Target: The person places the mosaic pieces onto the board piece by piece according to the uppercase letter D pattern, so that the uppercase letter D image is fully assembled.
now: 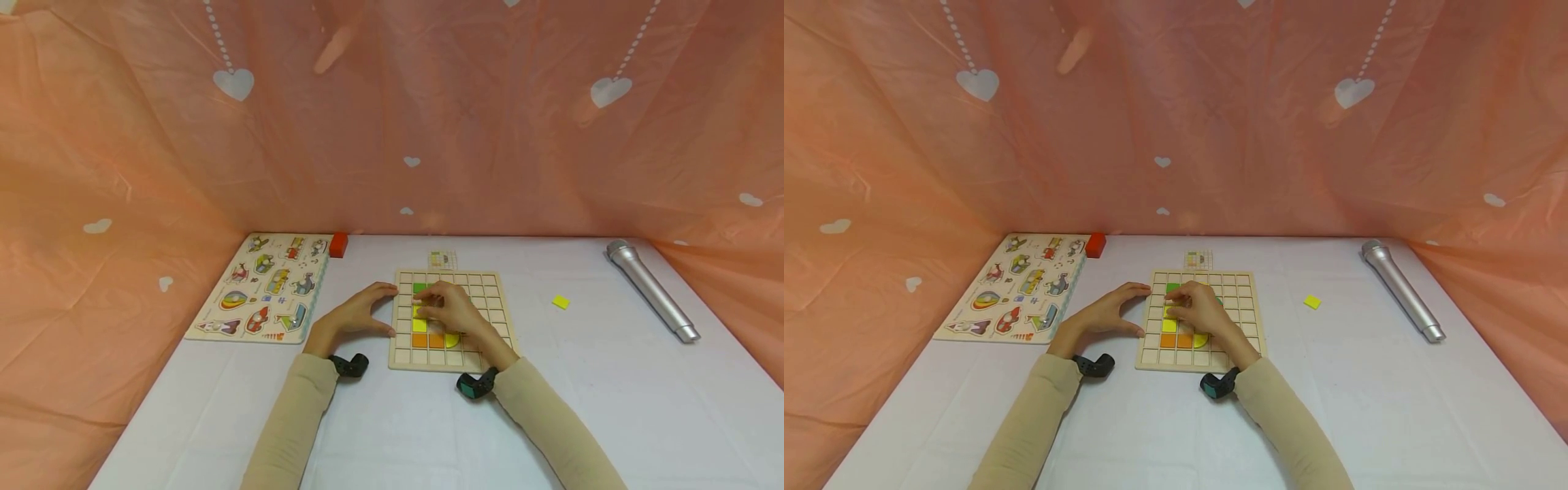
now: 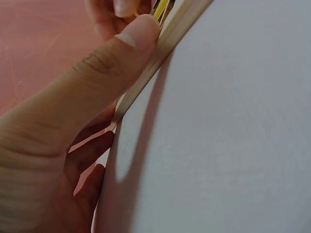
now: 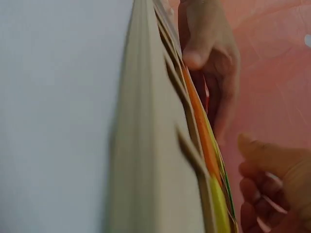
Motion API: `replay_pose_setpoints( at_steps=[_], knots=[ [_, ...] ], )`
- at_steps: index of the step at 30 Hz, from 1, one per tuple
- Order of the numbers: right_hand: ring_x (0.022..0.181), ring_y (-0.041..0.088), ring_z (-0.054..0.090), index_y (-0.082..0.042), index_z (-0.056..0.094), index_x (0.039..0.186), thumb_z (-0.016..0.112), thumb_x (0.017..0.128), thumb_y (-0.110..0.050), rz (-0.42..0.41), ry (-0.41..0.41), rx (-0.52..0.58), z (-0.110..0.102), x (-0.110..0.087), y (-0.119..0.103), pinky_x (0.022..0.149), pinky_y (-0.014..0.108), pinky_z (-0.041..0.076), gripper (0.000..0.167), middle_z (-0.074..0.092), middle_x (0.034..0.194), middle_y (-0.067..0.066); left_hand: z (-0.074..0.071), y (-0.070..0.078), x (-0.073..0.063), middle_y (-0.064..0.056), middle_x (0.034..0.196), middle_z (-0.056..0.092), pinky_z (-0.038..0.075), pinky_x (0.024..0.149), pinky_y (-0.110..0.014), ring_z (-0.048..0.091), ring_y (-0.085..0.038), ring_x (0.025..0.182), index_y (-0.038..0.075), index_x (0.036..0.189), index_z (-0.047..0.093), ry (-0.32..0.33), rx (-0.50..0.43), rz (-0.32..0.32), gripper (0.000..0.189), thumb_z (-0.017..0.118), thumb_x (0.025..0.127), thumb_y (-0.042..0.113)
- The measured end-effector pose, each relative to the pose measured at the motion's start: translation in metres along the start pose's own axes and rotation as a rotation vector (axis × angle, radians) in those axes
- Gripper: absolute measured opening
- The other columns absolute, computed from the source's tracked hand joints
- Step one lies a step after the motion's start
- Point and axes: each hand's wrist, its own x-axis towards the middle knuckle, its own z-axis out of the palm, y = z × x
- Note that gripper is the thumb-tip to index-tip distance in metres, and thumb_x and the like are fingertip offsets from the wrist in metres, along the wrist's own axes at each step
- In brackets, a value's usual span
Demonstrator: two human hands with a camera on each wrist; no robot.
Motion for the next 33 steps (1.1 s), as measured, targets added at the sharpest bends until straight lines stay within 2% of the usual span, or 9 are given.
replay_pose_setpoints(
  at_steps=[6, 13, 16, 22, 25, 28, 33],
  knots=[
    [0.093, 0.024, 0.059, -0.002, 0.068, 0.108, 0.07, 0.084, -0.012, 0.017, 0.074, 0.043, -0.031, -0.007, 0.013, 0.08, 0.036, 0.053, 0.026, 0.065, 0.105, 0.011, 0.0, 0.001, 0.0, -0.007, 0.146, 0.035, 0.023, 0.114, -0.037, 0.028, -0.023, 0.137, 0.008, 0.14, 0.042, 0.005, -0.008, -0.004, 0.087, 0.084, 0.068, 0.031],
    [0.1, 0.03, 0.057, 0.001, 0.063, 0.115, 0.07, 0.084, -0.016, 0.088, 0.128, 0.05, -0.084, -0.033, 0.035, 0.088, 0.041, 0.049, 0.035, 0.062, 0.112, 0.019, 0.001, 0.001, 0.0, -0.005, 0.146, 0.035, 0.023, 0.114, -0.036, 0.029, -0.021, 0.137, 0.01, 0.14, 0.041, 0.007, -0.004, -0.033, 0.088, 0.084, 0.067, 0.031],
    [0.102, 0.031, 0.056, 0.001, 0.062, 0.117, 0.07, 0.084, -0.015, 0.11, 0.152, 0.039, -0.105, -0.047, 0.047, 0.089, 0.035, 0.049, 0.038, 0.061, 0.115, 0.019, 0.001, 0.002, 0.0, -0.005, 0.146, 0.035, 0.023, 0.114, -0.036, 0.029, -0.022, 0.136, 0.01, 0.14, 0.041, 0.007, -0.003, -0.033, 0.088, 0.084, 0.067, 0.031],
    [0.105, 0.027, 0.051, -0.001, 0.056, 0.125, 0.069, 0.085, -0.019, 0.181, 0.181, 0.014, -0.137, -0.077, 0.071, 0.083, 0.012, 0.045, 0.045, 0.056, 0.123, 0.019, 0.002, 0.002, 0.0, -0.006, 0.146, 0.035, 0.023, 0.114, -0.037, 0.029, -0.022, 0.137, 0.01, 0.14, 0.041, 0.004, -0.002, -0.032, 0.088, 0.084, 0.067, 0.032],
    [0.105, 0.026, 0.051, -0.002, 0.053, 0.129, 0.069, 0.086, -0.023, 0.245, 0.179, -0.018, -0.149, -0.09, 0.08, 0.076, 0.01, 0.046, 0.05, 0.053, 0.125, 0.02, 0.001, 0.002, 0.0, -0.006, 0.146, 0.035, 0.023, 0.114, -0.037, 0.028, -0.022, 0.137, 0.01, 0.14, 0.041, 0.004, -0.001, -0.029, 0.088, 0.084, 0.067, 0.032],
    [0.109, 0.031, 0.052, -0.002, 0.05, 0.131, 0.069, 0.085, -0.027, 0.315, 0.166, -0.053, -0.157, -0.101, 0.086, 0.072, 0.012, 0.047, 0.056, 0.05, 0.126, 0.02, 0.001, 0.002, 0.0, -0.007, 0.146, 0.035, 0.023, 0.114, -0.037, 0.028, -0.023, 0.137, 0.009, 0.14, 0.041, 0.005, -0.001, -0.02, 0.088, 0.084, 0.067, 0.032],
    [0.112, 0.035, 0.05, 0.0, 0.051, 0.13, 0.071, 0.083, -0.033, 0.401, 0.139, -0.093, -0.16, -0.109, 0.097, 0.072, 0.014, 0.044, 0.061, 0.051, 0.127, 0.024, 0.001, 0.002, 0.0, -0.007, 0.146, 0.035, 0.023, 0.114, -0.036, 0.029, -0.022, 0.137, 0.008, 0.14, 0.041, 0.006, 0.004, -0.006, 0.088, 0.084, 0.067, 0.031]
  ],
)
